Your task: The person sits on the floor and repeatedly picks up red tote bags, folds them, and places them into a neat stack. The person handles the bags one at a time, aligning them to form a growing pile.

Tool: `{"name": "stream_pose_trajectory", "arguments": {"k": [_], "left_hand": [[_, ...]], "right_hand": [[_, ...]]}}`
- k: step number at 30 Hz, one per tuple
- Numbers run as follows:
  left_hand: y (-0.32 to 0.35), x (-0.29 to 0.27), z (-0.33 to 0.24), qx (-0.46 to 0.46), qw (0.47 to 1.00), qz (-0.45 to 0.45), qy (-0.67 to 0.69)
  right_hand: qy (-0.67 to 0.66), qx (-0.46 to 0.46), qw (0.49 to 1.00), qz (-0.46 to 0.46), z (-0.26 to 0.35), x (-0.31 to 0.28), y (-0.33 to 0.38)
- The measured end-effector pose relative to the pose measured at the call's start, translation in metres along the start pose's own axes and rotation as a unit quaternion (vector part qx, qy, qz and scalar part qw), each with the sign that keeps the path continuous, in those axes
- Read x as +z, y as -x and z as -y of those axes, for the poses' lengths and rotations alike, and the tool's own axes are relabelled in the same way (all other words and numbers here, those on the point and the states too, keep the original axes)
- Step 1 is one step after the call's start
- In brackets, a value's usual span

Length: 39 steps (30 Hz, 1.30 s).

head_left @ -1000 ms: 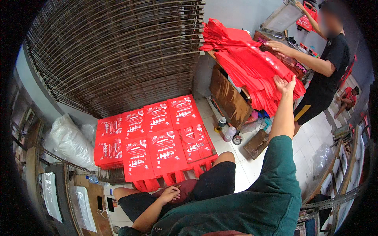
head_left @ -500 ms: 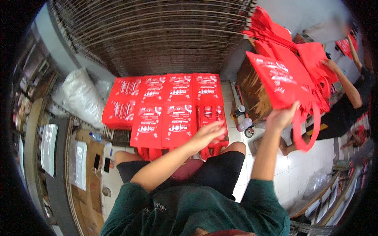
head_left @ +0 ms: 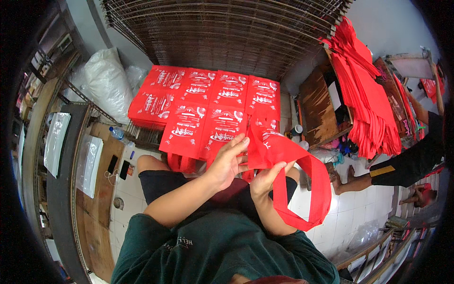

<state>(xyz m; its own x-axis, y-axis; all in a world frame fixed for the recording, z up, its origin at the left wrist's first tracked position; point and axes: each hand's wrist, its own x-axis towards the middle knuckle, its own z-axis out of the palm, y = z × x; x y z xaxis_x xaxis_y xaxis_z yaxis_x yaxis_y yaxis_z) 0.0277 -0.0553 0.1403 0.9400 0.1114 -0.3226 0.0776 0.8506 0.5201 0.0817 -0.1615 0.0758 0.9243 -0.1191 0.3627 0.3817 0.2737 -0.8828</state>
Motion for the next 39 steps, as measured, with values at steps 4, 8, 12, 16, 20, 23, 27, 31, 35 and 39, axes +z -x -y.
{"name": "stream_pose_trajectory", "arguments": {"k": [4, 8, 12, 16, 20, 23, 27, 31, 35, 39], "left_hand": [[-0.008, -0.017, 0.009, -0.009, 0.995, -0.072, -0.075], [-0.016, -0.032, 0.009, -0.069, 0.993, -0.053, -0.085], [-0.008, -0.023, -0.003, -0.115, 0.99, -0.034, -0.075], [-0.009, -0.036, 0.001, -0.11, 0.987, -0.057, -0.102], [-0.006, -0.049, 0.005, -0.044, 0.991, -0.067, -0.106], [-0.007, -0.069, 0.004, 0.049, 0.989, -0.036, -0.135], [0.005, -0.075, -0.016, 0.04, 0.991, -0.032, -0.122], [0.016, -0.104, -0.023, 0.029, 0.987, -0.07, -0.14], [0.014, -0.123, -0.019, 0.007, 0.985, -0.106, -0.137], [-0.01, -0.128, -0.008, 0.023, 0.98, -0.175, -0.087]], "right_hand": [[0.178, 0.0, 0.984, 0.018, -0.01, -0.012, 0.016], [0.175, -0.009, 0.983, 0.062, -0.018, -0.016, 0.023], [0.126, 0.004, 0.985, 0.119, -0.028, -0.02, 0.029], [0.158, 0.0, 0.983, 0.09, -0.033, -0.025, 0.032], [0.139, 0.052, 0.985, 0.083, -0.038, -0.032, 0.037], [0.035, 0.214, 0.967, 0.131, -0.051, -0.042, 0.049], [-0.24, 0.538, 0.8, 0.116, -0.084, -0.075, 0.054], [-0.347, 0.615, 0.704, 0.077, -0.083, -0.108, 0.036], [-0.18, 0.59, 0.774, 0.142, -0.105, -0.119, 0.014], [-0.075, 0.525, 0.836, 0.143, -0.093, -0.109, -0.026]]}}
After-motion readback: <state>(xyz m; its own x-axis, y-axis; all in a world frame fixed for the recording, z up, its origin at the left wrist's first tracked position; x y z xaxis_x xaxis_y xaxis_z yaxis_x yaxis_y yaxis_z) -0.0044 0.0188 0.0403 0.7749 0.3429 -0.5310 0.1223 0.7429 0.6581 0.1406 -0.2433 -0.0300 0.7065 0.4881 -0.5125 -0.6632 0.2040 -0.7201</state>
